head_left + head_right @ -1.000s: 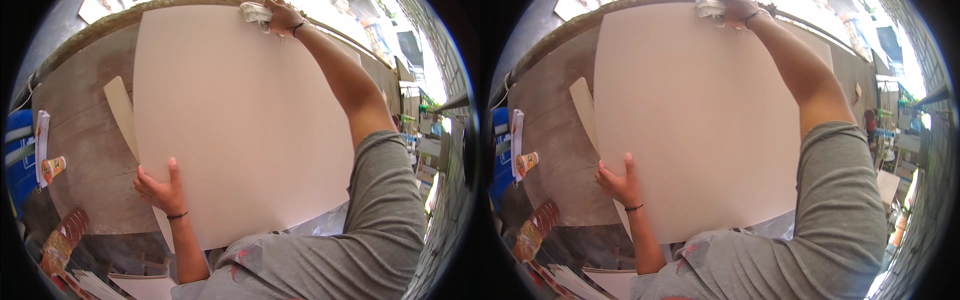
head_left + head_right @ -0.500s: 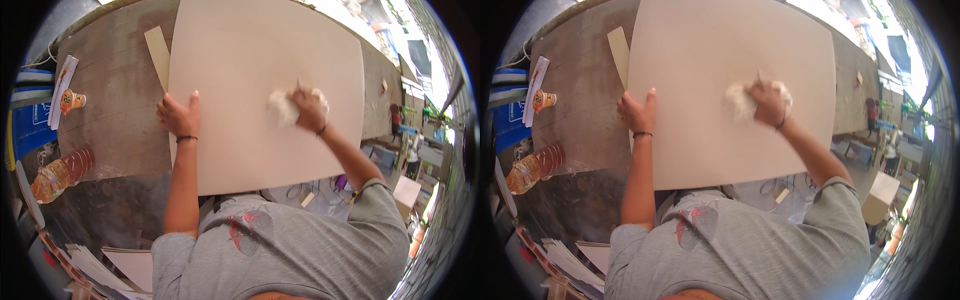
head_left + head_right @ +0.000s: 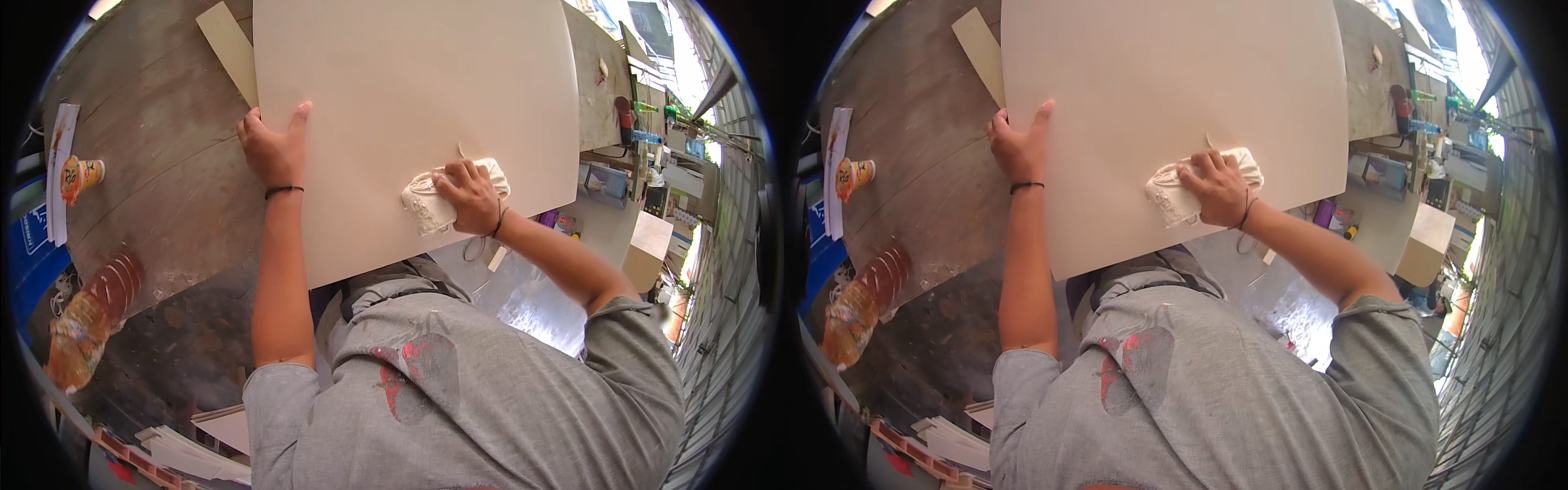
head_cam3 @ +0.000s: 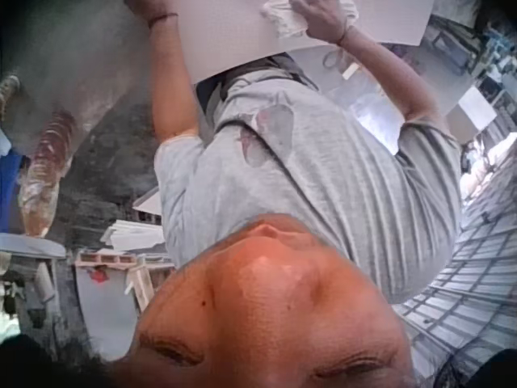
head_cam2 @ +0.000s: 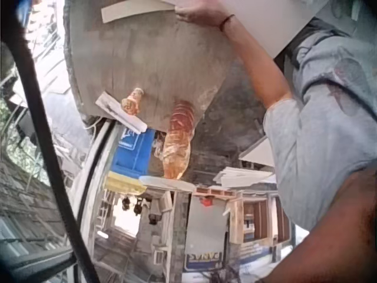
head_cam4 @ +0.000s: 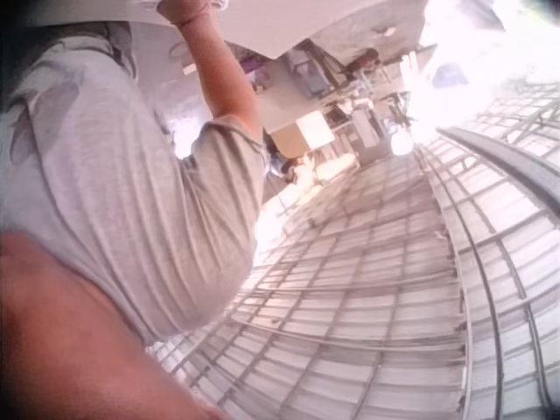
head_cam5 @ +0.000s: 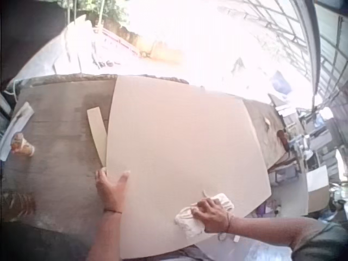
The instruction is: The person picks up a light wood panel, places it on a workbench, then aligns a separate white sheet over it. The person then wipes the surface of the white sheet using a cloth and moves the panel aside.
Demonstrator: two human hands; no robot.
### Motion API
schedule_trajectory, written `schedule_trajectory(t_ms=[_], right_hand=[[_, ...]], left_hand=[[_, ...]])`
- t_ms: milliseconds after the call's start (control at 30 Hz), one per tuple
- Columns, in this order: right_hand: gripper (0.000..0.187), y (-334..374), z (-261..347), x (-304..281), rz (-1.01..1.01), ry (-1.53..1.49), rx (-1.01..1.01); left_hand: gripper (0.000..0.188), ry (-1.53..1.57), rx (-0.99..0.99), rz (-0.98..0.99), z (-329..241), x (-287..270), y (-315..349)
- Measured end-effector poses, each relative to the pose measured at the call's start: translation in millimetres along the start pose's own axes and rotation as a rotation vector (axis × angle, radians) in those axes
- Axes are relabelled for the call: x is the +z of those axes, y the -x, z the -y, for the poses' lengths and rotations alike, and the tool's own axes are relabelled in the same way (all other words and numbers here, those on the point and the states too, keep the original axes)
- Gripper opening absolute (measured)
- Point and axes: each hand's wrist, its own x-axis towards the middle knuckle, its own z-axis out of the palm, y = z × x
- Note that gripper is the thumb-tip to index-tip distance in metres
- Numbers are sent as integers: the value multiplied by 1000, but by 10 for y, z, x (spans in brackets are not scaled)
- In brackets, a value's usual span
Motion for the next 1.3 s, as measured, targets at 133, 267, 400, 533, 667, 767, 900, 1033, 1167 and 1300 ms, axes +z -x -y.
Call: schedule_trajectory(t_ms=[133,267,400,533,667,767,900,1033,1167,1300], right_hand=[[57,-193,-110,-98,137,-34,-60],[58,-792,-275,-229,10,-1,10],[56,-1407,-583,-364,-26,93,-53],[61,-2114,-994,-521,-107,120,-66],[68,-2886,-1317,-720,-145,187,33],[51,-3440,-1435,-982,-128,147,132],[49,-4018,-1654,-1108,-194,156,154],[50,-4528,-2192,-1228,-20,150,270],[46,-4306,-1819,-1361,-420,167,272],[41,-3354,-1674,-1065,-605,274,-108]], left_hand=[[68,1,27,8,-7,-38,23],[63,-21,68,6,-111,-89,35],[58,31,75,4,-61,-77,31],[55,55,43,37,-94,-88,40],[53,69,15,55,-99,-84,41],[53,75,-30,70,-117,-93,52],[52,54,17,50,-90,-90,43],[52,67,65,40,-131,-105,51],[52,62,112,3,-49,-121,26],[54,-7,156,-62,56,-65,-1]])
